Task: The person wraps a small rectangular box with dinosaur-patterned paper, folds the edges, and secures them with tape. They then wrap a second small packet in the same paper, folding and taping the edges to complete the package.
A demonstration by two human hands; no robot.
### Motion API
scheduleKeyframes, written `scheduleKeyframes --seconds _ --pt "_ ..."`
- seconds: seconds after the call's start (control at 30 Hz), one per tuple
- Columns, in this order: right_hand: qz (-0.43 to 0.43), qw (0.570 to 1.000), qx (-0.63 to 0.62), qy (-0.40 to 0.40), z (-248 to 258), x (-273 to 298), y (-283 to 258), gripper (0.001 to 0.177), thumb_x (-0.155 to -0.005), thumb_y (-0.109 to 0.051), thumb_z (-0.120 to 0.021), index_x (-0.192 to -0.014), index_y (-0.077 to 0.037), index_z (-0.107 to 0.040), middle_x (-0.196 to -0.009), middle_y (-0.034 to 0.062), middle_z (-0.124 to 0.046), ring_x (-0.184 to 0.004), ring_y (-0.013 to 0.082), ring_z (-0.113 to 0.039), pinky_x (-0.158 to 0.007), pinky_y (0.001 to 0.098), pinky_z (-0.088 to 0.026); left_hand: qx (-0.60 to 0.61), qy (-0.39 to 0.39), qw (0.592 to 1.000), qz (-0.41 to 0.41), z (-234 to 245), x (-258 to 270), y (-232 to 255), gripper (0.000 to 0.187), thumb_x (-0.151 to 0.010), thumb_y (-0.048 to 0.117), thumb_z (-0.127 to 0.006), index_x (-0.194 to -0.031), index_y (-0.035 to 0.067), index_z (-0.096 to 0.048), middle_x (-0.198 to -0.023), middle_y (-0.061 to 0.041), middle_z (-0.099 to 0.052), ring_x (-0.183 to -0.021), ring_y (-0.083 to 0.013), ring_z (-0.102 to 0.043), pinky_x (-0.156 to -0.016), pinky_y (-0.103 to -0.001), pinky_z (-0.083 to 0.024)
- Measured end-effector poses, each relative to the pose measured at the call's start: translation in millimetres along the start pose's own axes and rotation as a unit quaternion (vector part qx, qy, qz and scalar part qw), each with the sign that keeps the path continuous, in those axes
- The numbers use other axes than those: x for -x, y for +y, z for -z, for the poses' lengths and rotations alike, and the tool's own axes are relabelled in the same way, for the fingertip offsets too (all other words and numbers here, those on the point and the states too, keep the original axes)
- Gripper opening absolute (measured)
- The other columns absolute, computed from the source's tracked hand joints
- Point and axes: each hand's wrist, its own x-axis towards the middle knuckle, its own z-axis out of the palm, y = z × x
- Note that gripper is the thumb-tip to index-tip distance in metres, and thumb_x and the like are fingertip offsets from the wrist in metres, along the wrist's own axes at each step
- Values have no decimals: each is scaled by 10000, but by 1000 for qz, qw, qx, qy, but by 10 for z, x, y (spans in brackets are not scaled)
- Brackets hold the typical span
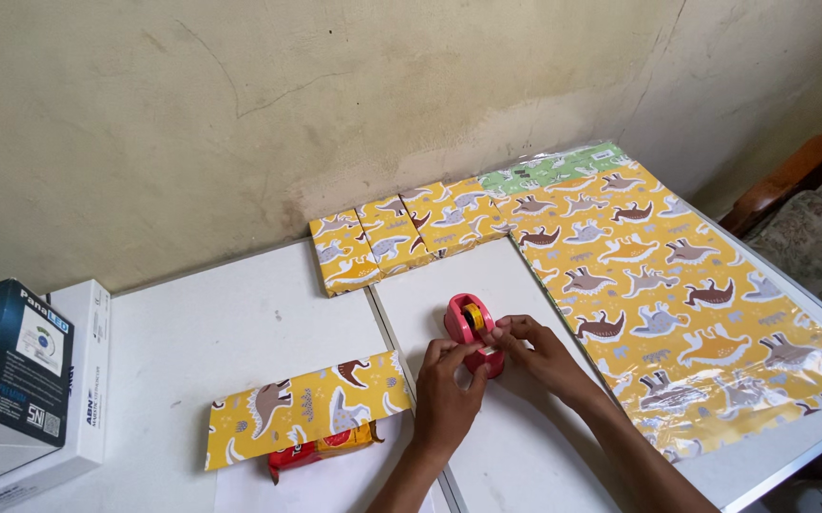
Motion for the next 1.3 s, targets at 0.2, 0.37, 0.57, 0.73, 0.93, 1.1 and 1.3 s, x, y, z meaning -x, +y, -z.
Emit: scheduleKeyframes --seconds 0.2,0.37,0.57,0.73,0.93,1.1,1.3 --pt "-15 999 -45 -1 4 -83 134 318 -947 -316 -672 -1014 -37 -808 -1280 57 -623 -1227 146 -574 -1031 317 -463 4 0 1000 6 12 -21 -23 317 -814 181 -837 -1092 56 -750 -1081 -118 -626 -989 -276 -671 -837 -391 -546" --pt "3 997 -73 -13 -6 -97 130 302 -940 -313 -712 -927 -21 -788 -1263 81 -654 -1292 124 -530 -1042 344 -449 7 -2 1000 20 2 -21 -37 286 -841 172 -799 -1108 79 -760 -1094 -106 -626 -1001 -266 -678 -846 -386 -551" --pt "-1 1000 -21 -3 15 -24 41 319 -943 -306 -689 -972 -18 -822 -1294 45 -606 -1251 138 -561 -1074 324 -421 -8 -4 999 40 -2 -5 -14 281 -845 169 -799 -1103 70 -752 -1097 -99 -626 -1002 -266 -679 -839 -387 -551" --pt "-54 993 -98 -23 147 84 -10 317 -949 -311 -675 -1087 -33 -739 -1173 7 -676 -1123 127 -649 -940 328 -497 -5 -14 998 55 15 -15 -12 292 -839 154 -788 -1124 94 -758 -1095 -93 -624 -986 -261 -680 -821 -386 -549" --pt "-201 976 -79 -24 153 180 42 304 -954 -335 -615 -1086 -91 -740 -999 -30 -700 -944 59 -591 -796 286 -465 2 -4 999 32 10 -19 -9 296 -840 154 -795 -1122 74 -753 -1082 -101 -622 -978 -257 -676 -833 -378 -546" --pt "-240 966 -96 -20 158 171 207 298 -973 -330 -614 -1048 -72 -744 -848 -35 -590 -765 67 -482 -652 262 -374 -8 -14 998 55 11 -10 -22 273 -868 193 -788 -1110 72 -753 -1090 -95 -621 -988 -253 -664 -822 -377 -540" --pt "-230 959 -160 -29 132 156 285 280 -986 -271 -598 -1003 -28 -737 -786 -7 -569 -683 83 -444 -552 254 -344 3 -6 1000 27 27 -14 -13 283 -869 193 -789 -1115 59 -750 -1099 -98 -613 -992 -253 -659 -846 -379 -541"
